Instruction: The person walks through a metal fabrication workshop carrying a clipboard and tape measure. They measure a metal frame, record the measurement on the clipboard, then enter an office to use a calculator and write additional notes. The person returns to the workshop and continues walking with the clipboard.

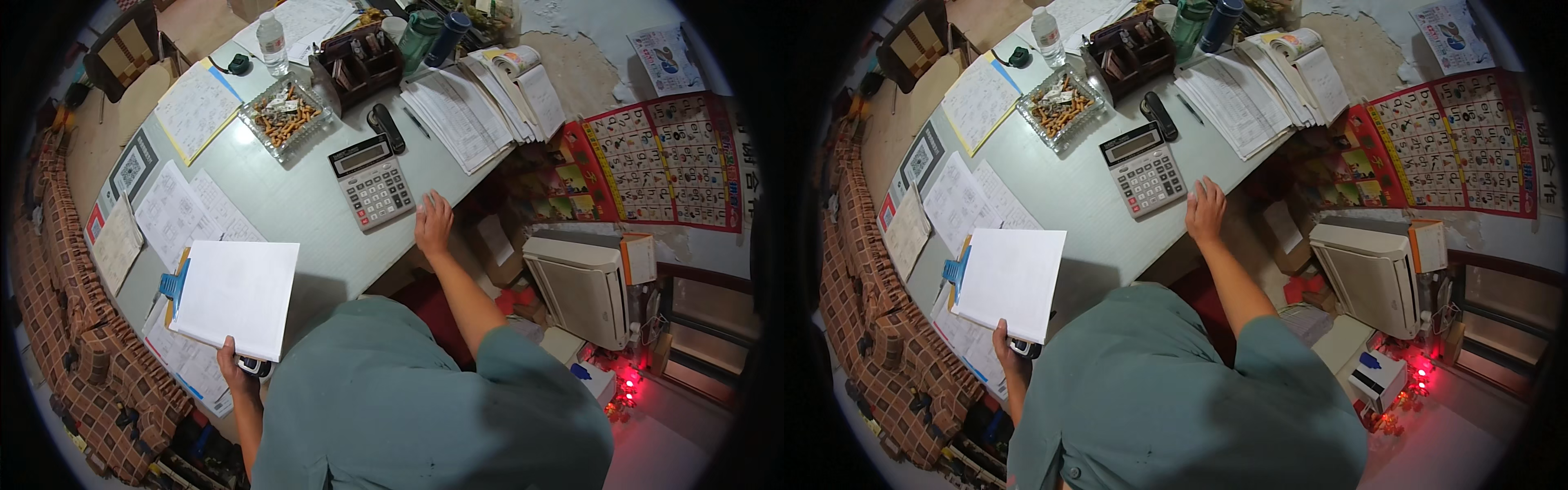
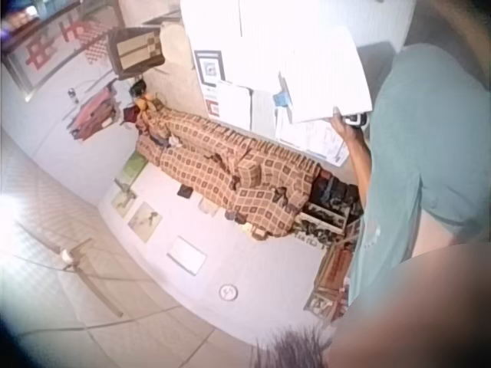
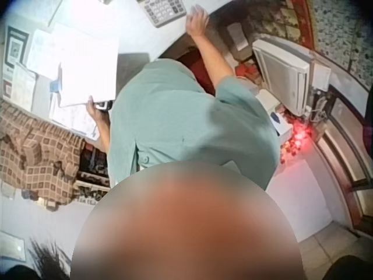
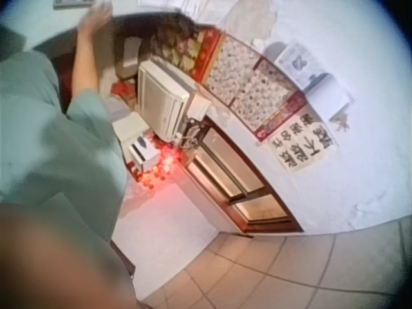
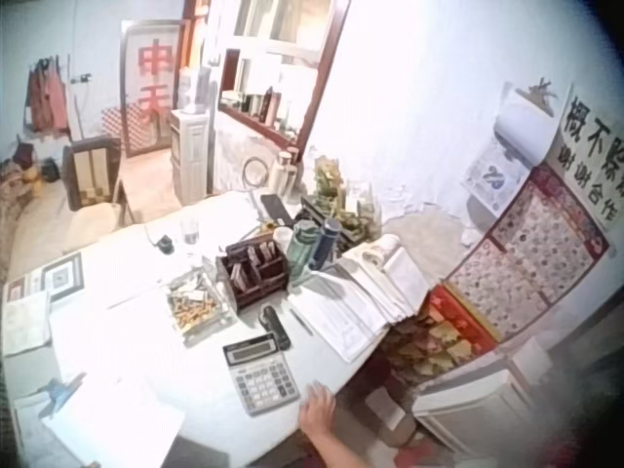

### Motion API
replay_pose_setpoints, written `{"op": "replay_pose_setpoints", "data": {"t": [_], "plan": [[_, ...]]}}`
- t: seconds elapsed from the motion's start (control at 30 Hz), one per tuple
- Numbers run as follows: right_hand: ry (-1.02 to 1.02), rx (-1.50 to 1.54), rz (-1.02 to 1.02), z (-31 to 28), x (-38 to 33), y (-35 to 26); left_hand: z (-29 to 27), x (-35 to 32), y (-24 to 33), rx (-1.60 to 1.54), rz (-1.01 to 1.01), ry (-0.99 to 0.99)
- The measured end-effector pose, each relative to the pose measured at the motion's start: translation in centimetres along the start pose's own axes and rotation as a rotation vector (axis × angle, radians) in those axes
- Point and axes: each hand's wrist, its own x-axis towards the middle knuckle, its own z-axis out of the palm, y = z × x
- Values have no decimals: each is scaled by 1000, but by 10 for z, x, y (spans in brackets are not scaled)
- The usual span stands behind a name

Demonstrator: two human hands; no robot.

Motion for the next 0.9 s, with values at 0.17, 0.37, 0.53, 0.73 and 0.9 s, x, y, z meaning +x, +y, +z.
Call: {"op": "replay_pose_setpoints", "data": {"t": [0.17,0.37,0.53,0.73,0.9], "plan": [[33,11,59,8,69,26,4,-2,4,-14,3,-7],[5,-99,1,17,156,40,2,-3,8,0,24,-22],[-77,-121,-63,28,197,36,-3,-4,7,-15,36,19],[-164,-107,32,48,208,33,-2,-6,9,-4,24,56],[-131,-73,33,47,194,34,-4,1,8,21,0,50]]}}
